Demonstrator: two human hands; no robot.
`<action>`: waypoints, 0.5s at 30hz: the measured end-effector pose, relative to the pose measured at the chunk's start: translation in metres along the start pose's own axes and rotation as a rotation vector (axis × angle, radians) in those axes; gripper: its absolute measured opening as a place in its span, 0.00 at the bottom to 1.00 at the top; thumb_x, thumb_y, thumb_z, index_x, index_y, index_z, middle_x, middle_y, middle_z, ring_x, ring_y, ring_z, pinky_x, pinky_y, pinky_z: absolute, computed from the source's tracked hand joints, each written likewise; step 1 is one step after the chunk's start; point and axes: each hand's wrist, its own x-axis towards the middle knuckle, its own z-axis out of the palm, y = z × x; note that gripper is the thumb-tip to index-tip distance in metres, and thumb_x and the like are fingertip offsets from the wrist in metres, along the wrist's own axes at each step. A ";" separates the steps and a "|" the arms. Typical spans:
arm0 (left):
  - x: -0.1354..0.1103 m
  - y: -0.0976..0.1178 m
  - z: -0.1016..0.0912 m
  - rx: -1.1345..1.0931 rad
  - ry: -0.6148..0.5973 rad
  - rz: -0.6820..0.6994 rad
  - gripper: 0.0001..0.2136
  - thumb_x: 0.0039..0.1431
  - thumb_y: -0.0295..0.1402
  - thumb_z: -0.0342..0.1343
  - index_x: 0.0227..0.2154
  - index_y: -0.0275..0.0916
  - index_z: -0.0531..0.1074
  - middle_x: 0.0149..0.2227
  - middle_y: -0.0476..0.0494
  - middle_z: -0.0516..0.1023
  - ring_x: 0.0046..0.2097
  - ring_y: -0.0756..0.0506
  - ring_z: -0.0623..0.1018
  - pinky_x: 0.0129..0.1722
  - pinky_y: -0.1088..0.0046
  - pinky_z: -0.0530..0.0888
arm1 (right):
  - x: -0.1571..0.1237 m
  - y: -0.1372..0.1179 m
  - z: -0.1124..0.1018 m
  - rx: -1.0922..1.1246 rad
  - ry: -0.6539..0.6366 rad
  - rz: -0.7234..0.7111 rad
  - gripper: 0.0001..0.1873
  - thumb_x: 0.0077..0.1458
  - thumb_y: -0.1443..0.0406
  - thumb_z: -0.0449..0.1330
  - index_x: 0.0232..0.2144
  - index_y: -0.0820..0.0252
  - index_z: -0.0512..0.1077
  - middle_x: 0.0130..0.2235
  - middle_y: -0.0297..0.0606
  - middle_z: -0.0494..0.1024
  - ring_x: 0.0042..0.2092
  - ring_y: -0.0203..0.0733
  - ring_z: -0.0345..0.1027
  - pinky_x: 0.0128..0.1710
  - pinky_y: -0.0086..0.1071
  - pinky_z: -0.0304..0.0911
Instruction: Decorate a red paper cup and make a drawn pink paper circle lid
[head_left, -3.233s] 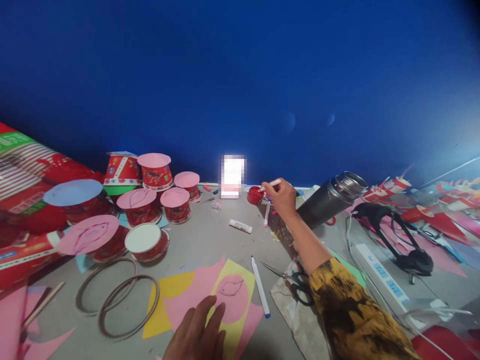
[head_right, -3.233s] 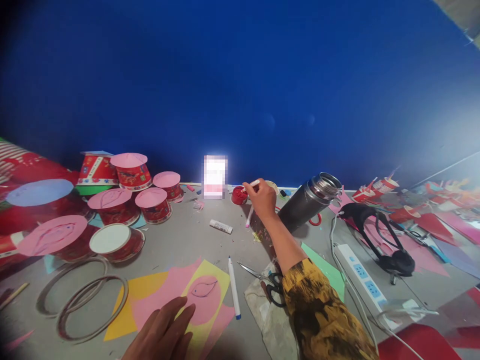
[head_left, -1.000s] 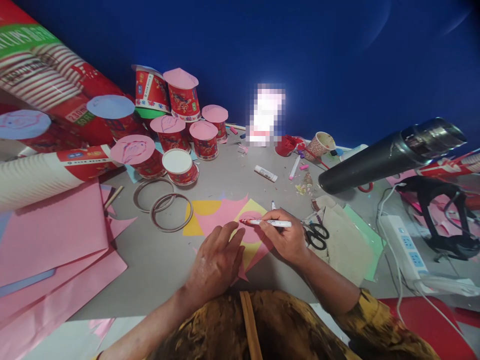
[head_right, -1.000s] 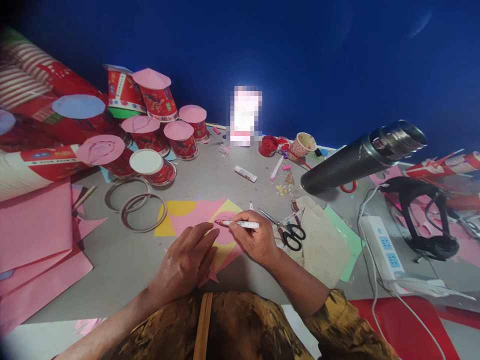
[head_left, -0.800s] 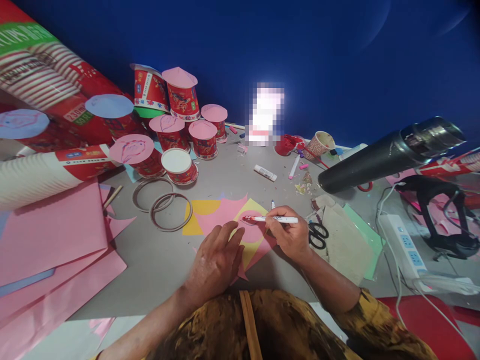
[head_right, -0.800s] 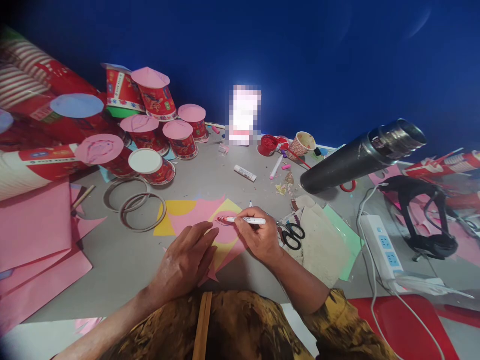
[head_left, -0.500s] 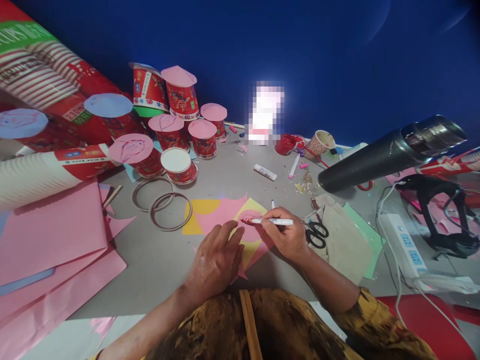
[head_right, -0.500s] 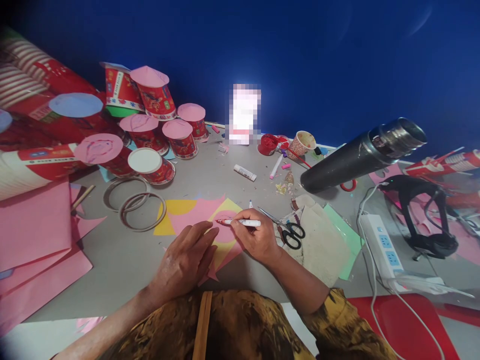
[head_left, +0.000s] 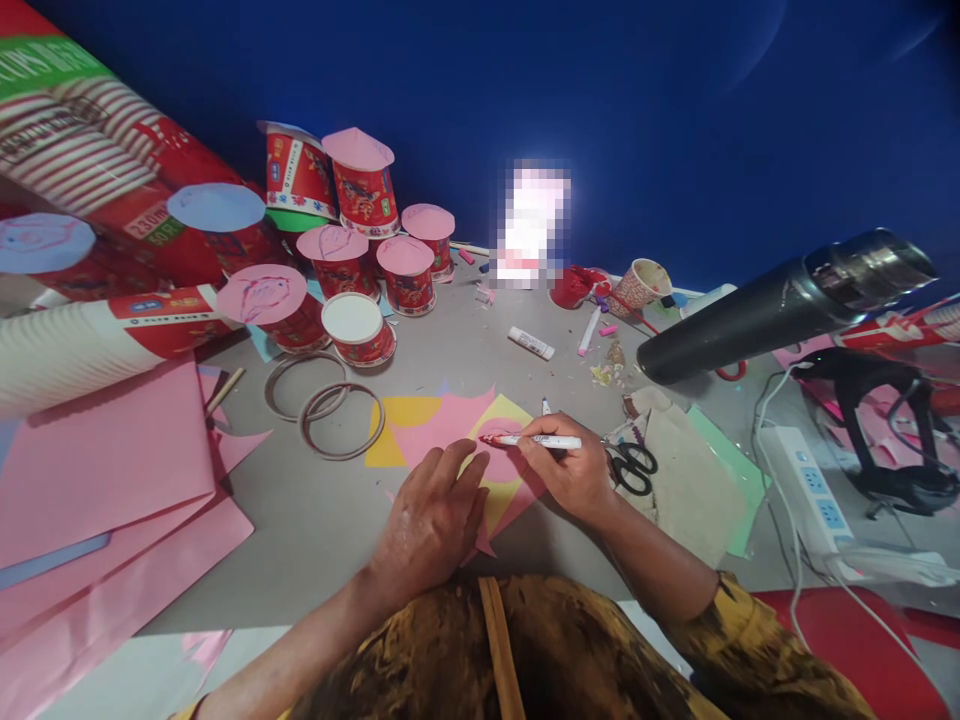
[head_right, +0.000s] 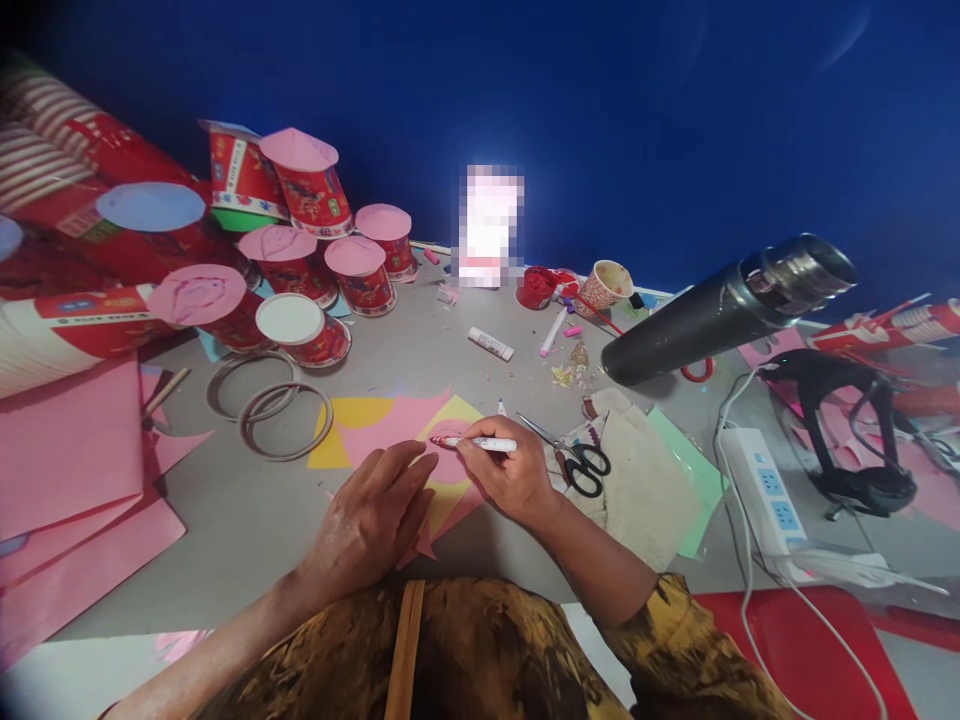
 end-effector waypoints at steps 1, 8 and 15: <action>0.000 0.000 0.000 0.001 0.002 0.000 0.16 0.67 0.24 0.53 0.55 0.40 0.70 0.56 0.35 0.77 0.47 0.39 0.77 0.45 0.58 0.79 | -0.001 0.001 0.000 0.006 -0.004 0.002 0.07 0.61 0.60 0.64 0.32 0.54 0.79 0.30 0.36 0.83 0.30 0.40 0.75 0.33 0.31 0.70; 0.000 0.000 0.000 0.014 0.017 0.009 0.15 0.67 0.24 0.52 0.55 0.39 0.70 0.55 0.35 0.77 0.46 0.39 0.77 0.43 0.59 0.79 | -0.009 0.014 -0.003 0.073 0.072 0.070 0.07 0.64 0.59 0.64 0.36 0.55 0.78 0.30 0.35 0.82 0.28 0.38 0.74 0.30 0.30 0.68; 0.001 0.000 -0.002 0.023 0.026 0.022 0.15 0.68 0.24 0.52 0.55 0.38 0.70 0.55 0.34 0.77 0.47 0.39 0.77 0.44 0.59 0.78 | -0.006 0.008 -0.004 0.050 0.025 0.068 0.07 0.63 0.61 0.63 0.34 0.55 0.78 0.28 0.34 0.81 0.26 0.36 0.72 0.29 0.29 0.66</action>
